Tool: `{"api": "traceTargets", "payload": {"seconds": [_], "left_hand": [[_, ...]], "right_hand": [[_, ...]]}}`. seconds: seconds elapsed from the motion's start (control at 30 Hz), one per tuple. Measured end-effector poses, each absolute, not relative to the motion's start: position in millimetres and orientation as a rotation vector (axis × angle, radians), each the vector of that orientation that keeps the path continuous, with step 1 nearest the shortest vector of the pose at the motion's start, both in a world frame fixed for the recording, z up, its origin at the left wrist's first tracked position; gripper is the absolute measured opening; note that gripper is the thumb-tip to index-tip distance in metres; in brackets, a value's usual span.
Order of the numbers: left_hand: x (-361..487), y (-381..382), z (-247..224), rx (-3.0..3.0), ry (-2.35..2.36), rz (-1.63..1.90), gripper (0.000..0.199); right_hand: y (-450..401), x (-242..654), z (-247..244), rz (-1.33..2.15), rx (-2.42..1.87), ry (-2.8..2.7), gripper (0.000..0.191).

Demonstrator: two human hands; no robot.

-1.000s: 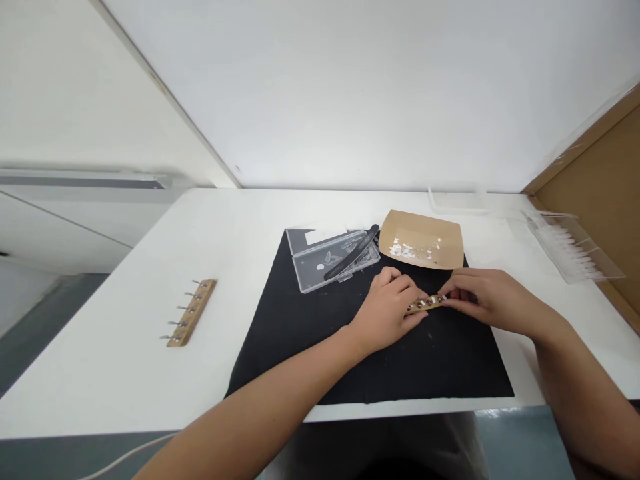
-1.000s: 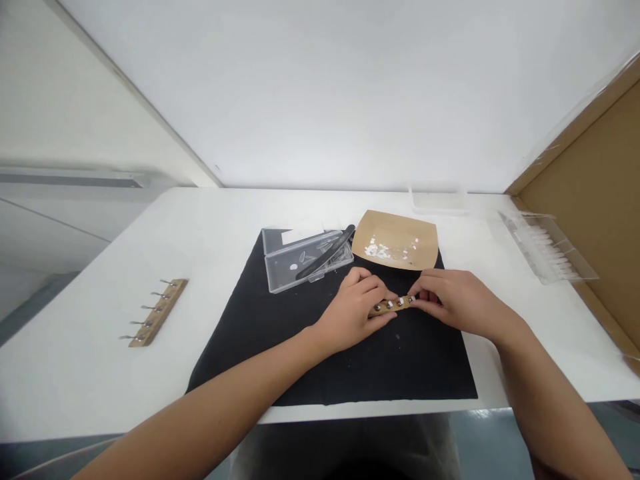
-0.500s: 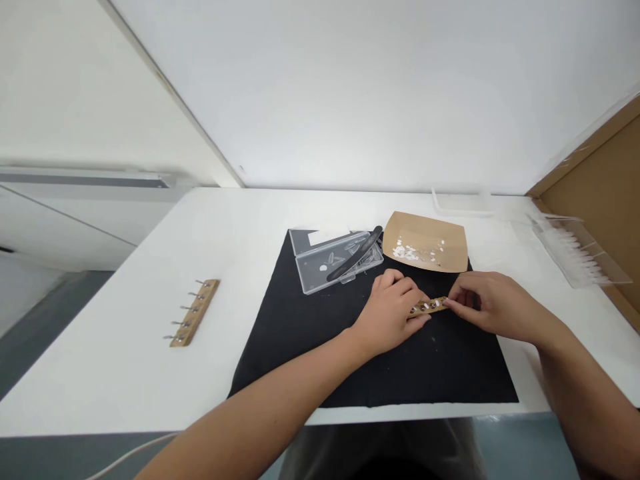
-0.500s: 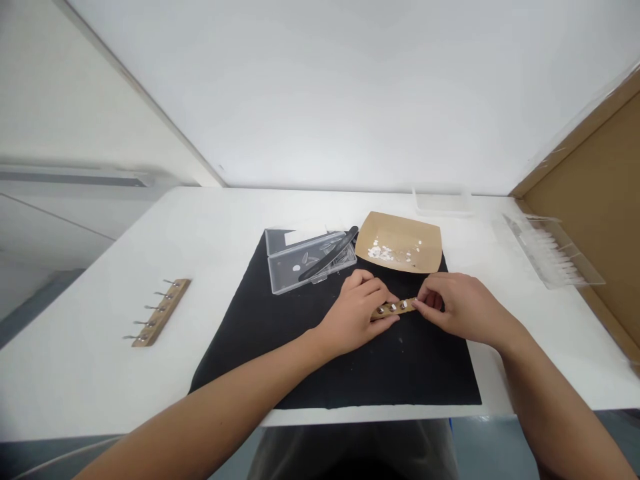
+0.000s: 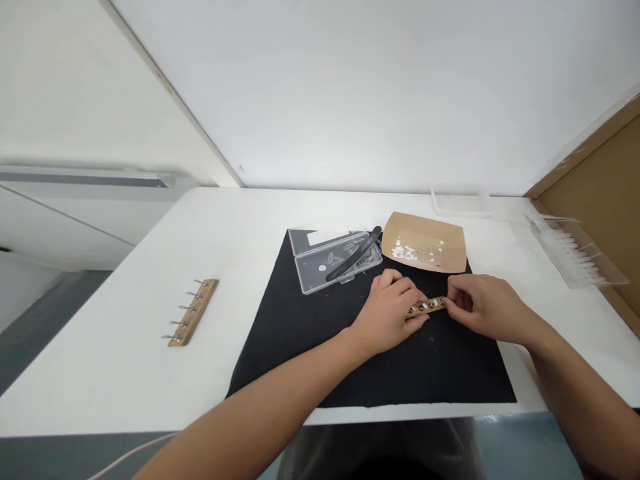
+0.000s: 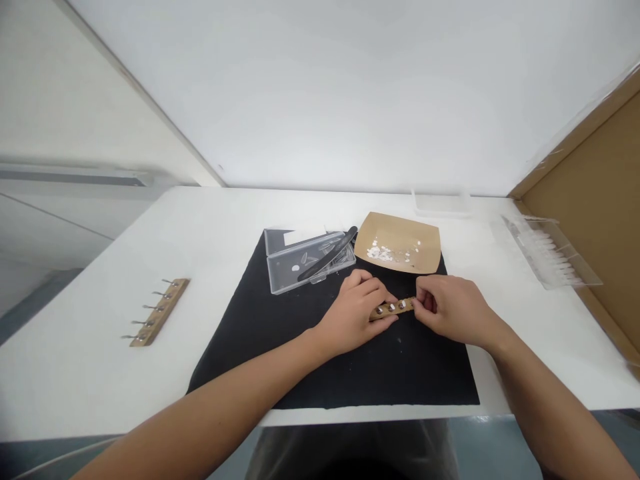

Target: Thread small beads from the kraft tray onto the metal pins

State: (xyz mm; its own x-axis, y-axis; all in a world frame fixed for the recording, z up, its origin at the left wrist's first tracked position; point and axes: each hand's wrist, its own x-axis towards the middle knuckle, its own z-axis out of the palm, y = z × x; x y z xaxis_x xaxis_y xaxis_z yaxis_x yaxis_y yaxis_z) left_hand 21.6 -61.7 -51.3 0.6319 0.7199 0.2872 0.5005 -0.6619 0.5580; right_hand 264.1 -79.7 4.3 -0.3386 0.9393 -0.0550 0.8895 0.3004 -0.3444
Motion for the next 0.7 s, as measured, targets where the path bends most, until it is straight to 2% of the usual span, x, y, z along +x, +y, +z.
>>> {"api": "traceTargets", "payload": {"seconds": [0.27,0.7], "left_hand": [[20.9,-62.7,-49.4,2.423,0.972,0.673,0.023],[18.8,-60.2,-52.7,2.441,0.969,0.697,0.025]], "right_hand": [[-83.1,261.7,5.8,0.407,-1.755,-2.469,0.021],[-82.7,263.9,4.2,0.437,-1.799,-2.481,0.017]]}}
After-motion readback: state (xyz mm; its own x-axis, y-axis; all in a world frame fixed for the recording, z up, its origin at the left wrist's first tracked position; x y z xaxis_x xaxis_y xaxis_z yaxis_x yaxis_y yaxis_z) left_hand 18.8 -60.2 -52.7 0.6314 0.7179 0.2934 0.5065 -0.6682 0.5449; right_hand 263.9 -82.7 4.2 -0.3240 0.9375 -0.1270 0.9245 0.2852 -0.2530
